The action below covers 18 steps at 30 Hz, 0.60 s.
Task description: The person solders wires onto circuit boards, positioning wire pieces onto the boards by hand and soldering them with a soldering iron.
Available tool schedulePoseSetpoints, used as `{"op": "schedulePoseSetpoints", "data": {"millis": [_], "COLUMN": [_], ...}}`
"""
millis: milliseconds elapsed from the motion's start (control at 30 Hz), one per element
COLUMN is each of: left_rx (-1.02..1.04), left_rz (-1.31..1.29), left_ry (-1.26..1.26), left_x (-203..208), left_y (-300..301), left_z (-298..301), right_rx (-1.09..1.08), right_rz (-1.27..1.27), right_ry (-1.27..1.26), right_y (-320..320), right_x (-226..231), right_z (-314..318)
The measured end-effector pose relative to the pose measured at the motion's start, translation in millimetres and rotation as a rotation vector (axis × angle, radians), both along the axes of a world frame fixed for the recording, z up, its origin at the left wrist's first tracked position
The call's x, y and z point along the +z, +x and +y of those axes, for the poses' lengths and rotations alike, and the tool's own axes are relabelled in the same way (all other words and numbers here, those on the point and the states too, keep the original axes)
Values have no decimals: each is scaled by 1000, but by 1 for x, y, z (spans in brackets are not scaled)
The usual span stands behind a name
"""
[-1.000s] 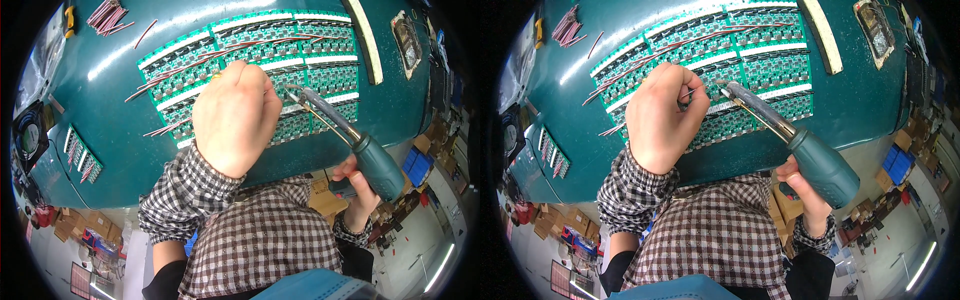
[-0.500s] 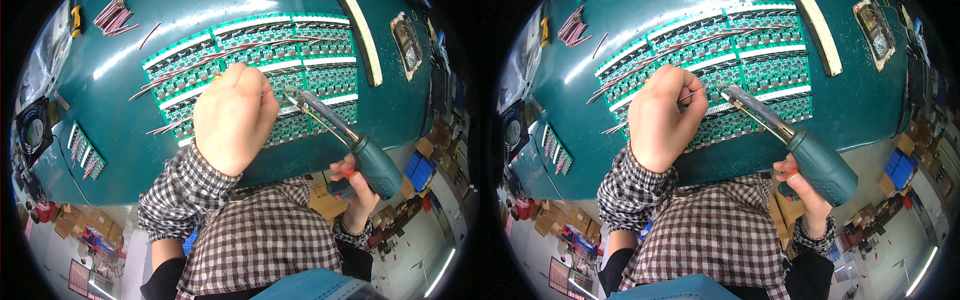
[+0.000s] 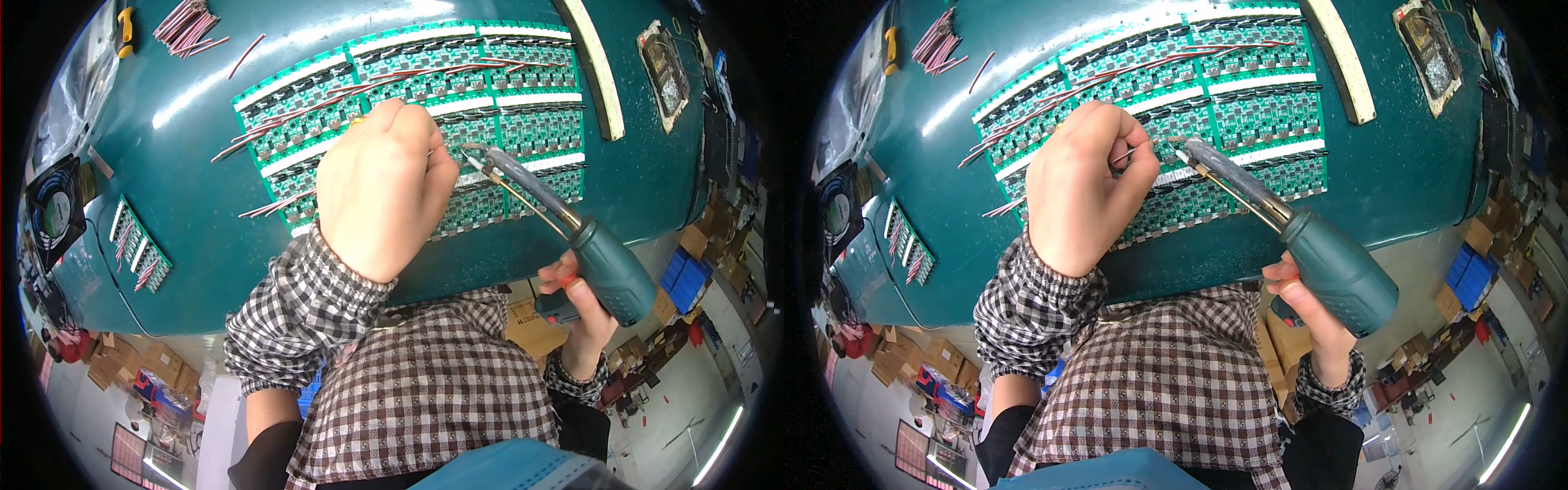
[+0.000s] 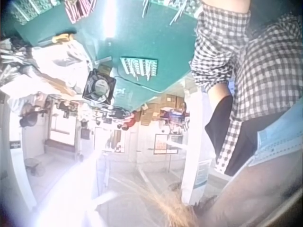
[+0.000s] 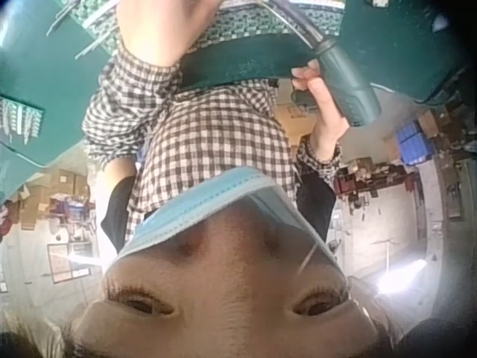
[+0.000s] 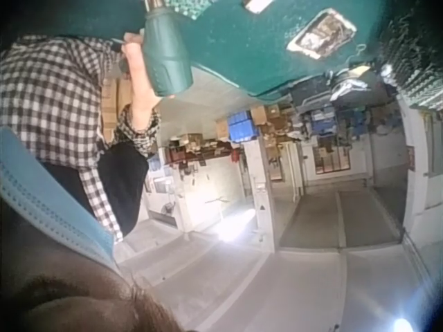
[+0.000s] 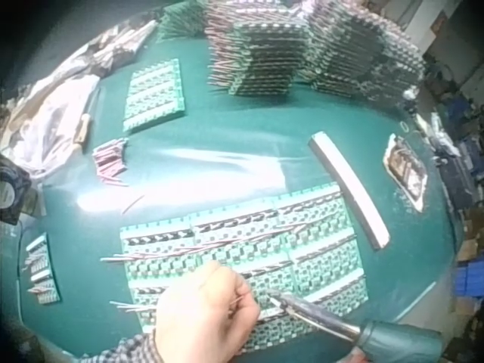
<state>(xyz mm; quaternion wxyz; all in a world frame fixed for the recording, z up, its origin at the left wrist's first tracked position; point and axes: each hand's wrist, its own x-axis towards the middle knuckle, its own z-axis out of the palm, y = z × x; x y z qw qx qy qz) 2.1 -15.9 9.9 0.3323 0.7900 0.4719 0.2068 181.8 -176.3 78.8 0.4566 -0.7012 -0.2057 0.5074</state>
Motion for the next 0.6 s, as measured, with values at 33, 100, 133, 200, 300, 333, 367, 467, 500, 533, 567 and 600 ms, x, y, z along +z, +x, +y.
{"op": "schedulePoseSetpoints", "data": {"millis": [33, 100, 133, 200, 300, 333, 367, 467, 500, 533, 567, 600], "left_rx": [1, 6, 7, 11, 15, 15, 19, 25, 28, 29, 28, 26], "left_rz": [-1, 9, 9, 6, 14, 14, 8, 7, 10, 10, 10, 8], "left_ry": [0, -15, -16, -18, -10, -10, -9, -3, -2, -1, 3, 7], "left_x": [0, 1, 0, 0, 0, 0, 0, -1, -1, -1, -1, -1], "left_y": [0, 1, 1, 1, 2, 2, 2, 2, 2, 2, 2, 2], "left_z": [0, 0, 0, 0, 0, 0, 0, -1, -1, -1, -1, -1], "right_rx": [11, 22, 21, 21, 46, 57, 68, 58, 58, 61, 64, 64], "right_rz": [-12, -24, -28, -31, -37, -44, -52, -51, -51, -64, -76, -77], "right_ry": [0, 0, -5, -11, -4, 11, 26, 45, 45, 43, 40, 39], "right_y": [0, -1, -1, -1, 0, 0, -1, -2, -2, -2, -1, -2], "right_x": [0, 1, 1, 1, 0, 0, 0, 0, 0, -1, -1, -1], "right_z": [1, 2, 2, 2, 3, 3, 4, 5, 5, 4, 4, 4]}}
